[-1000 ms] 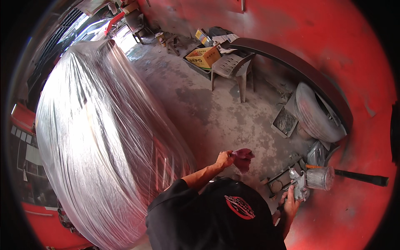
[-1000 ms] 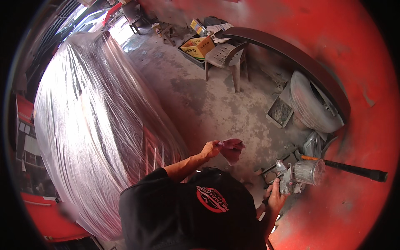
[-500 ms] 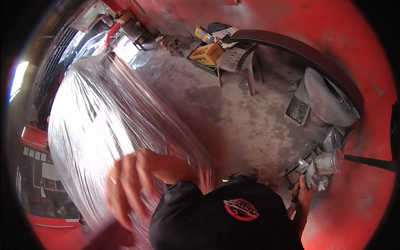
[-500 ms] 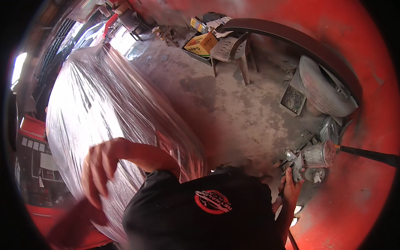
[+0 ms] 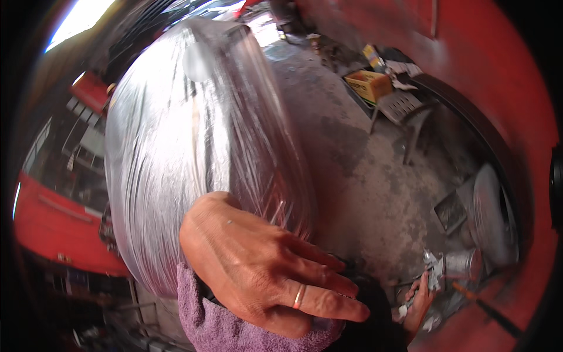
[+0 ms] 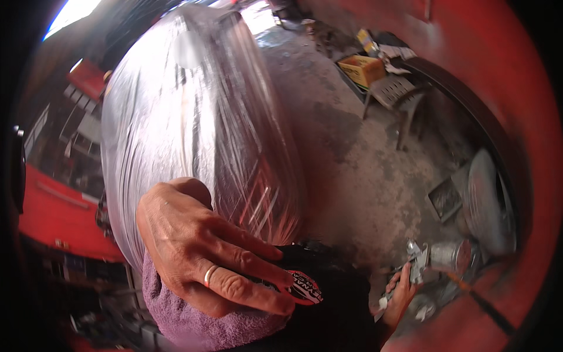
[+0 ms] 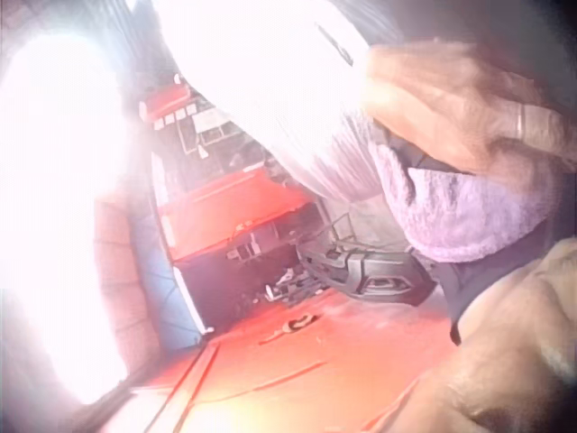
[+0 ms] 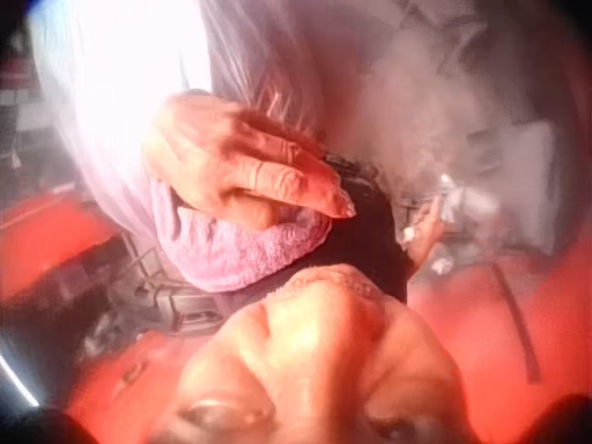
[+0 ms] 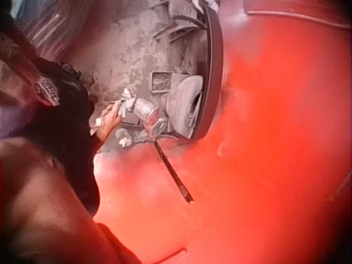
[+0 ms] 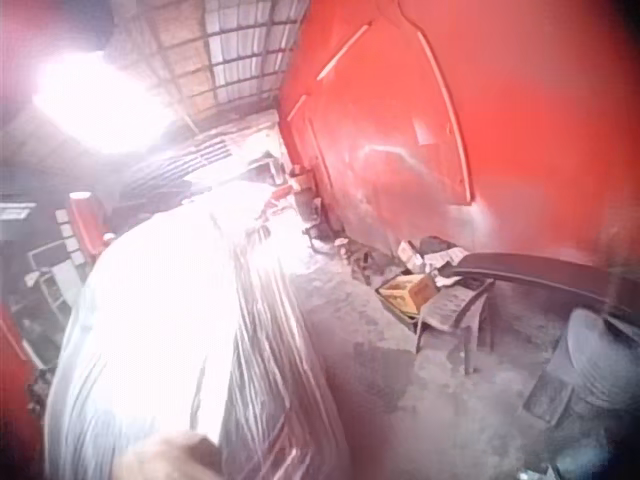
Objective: The person cleans and paints a car bumper using a cloth and a spray gun, then moves the bumper.
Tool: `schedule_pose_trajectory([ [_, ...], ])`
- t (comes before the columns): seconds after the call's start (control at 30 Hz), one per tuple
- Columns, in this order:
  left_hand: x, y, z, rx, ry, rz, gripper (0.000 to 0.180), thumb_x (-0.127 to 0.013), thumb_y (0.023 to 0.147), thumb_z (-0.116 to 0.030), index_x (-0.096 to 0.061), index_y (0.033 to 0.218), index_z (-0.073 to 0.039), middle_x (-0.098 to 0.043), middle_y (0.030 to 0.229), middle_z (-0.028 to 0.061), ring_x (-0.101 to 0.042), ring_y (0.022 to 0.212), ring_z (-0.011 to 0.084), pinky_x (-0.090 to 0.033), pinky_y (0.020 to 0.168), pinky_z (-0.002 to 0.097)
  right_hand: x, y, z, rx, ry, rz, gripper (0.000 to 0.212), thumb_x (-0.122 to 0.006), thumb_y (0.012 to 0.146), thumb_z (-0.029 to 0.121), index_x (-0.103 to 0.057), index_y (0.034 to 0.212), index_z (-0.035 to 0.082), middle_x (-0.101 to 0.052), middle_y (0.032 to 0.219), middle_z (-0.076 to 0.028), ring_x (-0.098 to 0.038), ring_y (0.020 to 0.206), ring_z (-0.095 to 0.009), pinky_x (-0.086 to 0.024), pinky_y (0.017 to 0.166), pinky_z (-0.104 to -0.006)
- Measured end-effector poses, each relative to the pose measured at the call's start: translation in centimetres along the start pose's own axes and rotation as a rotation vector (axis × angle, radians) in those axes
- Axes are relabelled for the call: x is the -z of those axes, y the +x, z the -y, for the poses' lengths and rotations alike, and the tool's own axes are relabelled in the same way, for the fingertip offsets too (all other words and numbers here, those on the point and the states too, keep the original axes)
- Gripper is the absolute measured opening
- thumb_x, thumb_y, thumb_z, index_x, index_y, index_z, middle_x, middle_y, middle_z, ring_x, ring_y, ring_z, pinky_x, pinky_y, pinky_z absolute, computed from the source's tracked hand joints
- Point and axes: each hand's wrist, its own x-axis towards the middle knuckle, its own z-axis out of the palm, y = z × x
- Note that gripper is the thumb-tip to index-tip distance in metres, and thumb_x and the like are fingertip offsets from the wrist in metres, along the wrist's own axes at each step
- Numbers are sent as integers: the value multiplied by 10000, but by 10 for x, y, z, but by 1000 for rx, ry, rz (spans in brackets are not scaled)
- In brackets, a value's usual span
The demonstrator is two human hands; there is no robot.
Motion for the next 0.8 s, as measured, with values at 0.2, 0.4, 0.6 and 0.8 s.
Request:
schedule_pose_trajectory([
  [0.2,-38,64,-97,101,-263,-65,201,-456,910,-122,-610,877,4,-602,1099,224,-611,1032,427,-410,1036,605,16,32,9,-218,-114,113,335,-602,975,359,-577,1198,109,-411,615,-3,-380,429,-91,-316,338,-257],
  [0.4,-6,123,-127,240,-103,97,312,-579,904,-180,-610,1146,15,-641,1143,157,-606,1101,337,-452,1012,489,46,51,11,-13,-177,312,202,-610,973,308,-582,864,140,-382,503,51,-340,344,-66,-264,304,-249],
  [0.6,-3,222,-27,163,-256,319,388,-618,881,-185,-589,1214,14,-641,1175,163,-606,1123,319,-443,1016,447,82,6,2,231,-422,491,309,-618,940,325,-640,1139,90,-626,721,-61,-554,647,-136,-438,597,-344],
  [0.8,-16,307,103,-121,-376,464,477,-657,858,-190,-567,1281,12,-641,1207,170,-606,1145,300,-434,1019,404,195,-42,-5,-10,-325,-148,295,-620,928,332,-666,1095,93,-647,746,-77,-634,715,-187,-475,671,-370],
])
